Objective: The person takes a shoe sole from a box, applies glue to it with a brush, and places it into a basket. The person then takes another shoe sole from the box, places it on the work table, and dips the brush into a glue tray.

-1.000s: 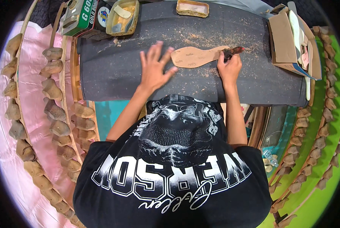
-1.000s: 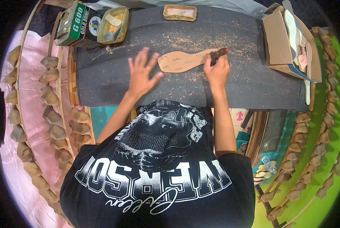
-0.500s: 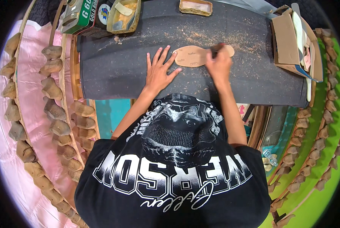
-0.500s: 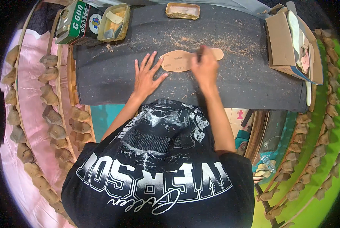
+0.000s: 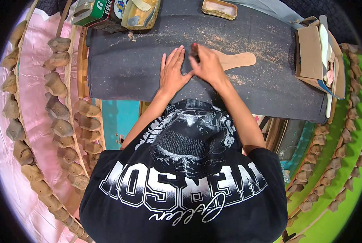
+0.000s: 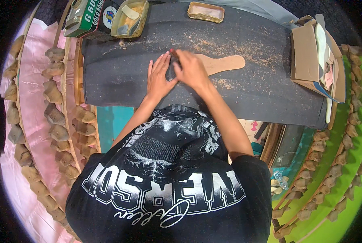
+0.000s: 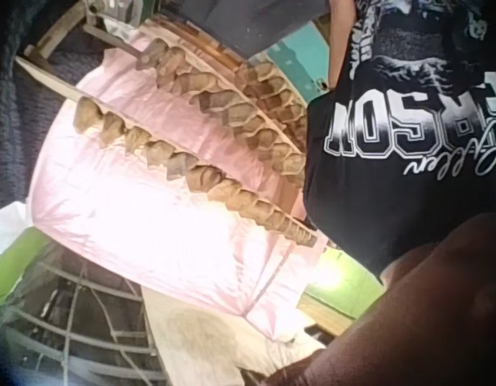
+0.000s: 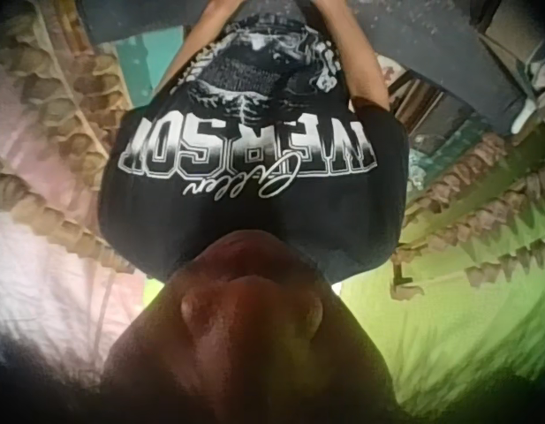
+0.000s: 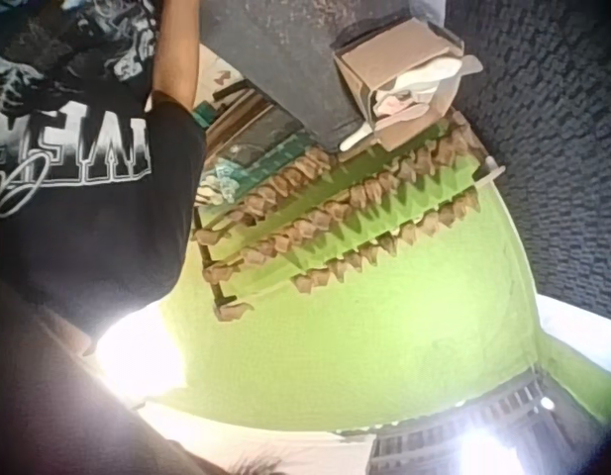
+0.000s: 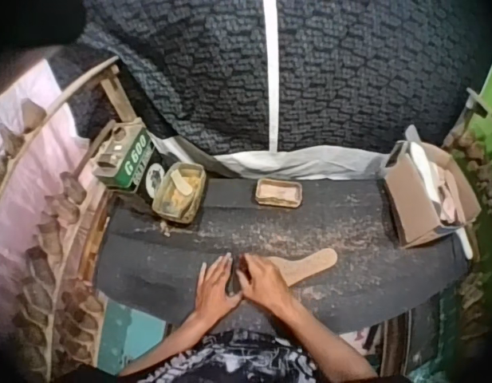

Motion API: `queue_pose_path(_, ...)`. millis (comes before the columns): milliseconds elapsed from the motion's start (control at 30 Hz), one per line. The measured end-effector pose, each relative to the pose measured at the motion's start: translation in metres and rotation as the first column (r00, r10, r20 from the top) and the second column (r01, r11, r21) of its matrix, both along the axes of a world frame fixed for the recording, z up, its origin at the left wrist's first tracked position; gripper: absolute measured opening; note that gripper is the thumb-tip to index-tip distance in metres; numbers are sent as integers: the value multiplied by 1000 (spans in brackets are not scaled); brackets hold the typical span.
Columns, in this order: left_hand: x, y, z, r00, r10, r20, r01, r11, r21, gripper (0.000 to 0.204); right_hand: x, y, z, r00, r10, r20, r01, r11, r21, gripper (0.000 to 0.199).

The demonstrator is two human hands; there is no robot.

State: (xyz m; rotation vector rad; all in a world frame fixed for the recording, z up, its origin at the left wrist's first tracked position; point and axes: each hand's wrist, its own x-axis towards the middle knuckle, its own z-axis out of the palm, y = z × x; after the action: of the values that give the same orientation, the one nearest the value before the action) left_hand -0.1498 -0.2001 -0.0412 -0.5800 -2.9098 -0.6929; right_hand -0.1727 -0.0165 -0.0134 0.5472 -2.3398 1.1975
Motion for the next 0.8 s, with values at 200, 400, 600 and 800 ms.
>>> queue_pose_path(200, 0, 5, 11, 999, 49, 4, -49, 995, 87, 82, -5, 11, 12, 916, -248, 314, 288, 954, -86, 30)
queue_pose_path(400, -3, 3, 5, 995, 97, 28, -101, 974, 202, 68, 2, 7, -2, 931, -120, 344, 143, 989, -41, 31)
queue_pose_path(600, 0, 7, 14, 997, 76, 4, -75, 978, 194, 68, -8, 10, 18, 871, -237, 430, 237, 970, 55, 29)
queue_pose_path(800, -3, 5, 4, 994, 109, 17, -110, 977, 185, 70, -4, 5, 25, 850, -108, 515, 157, 986, -51, 36)
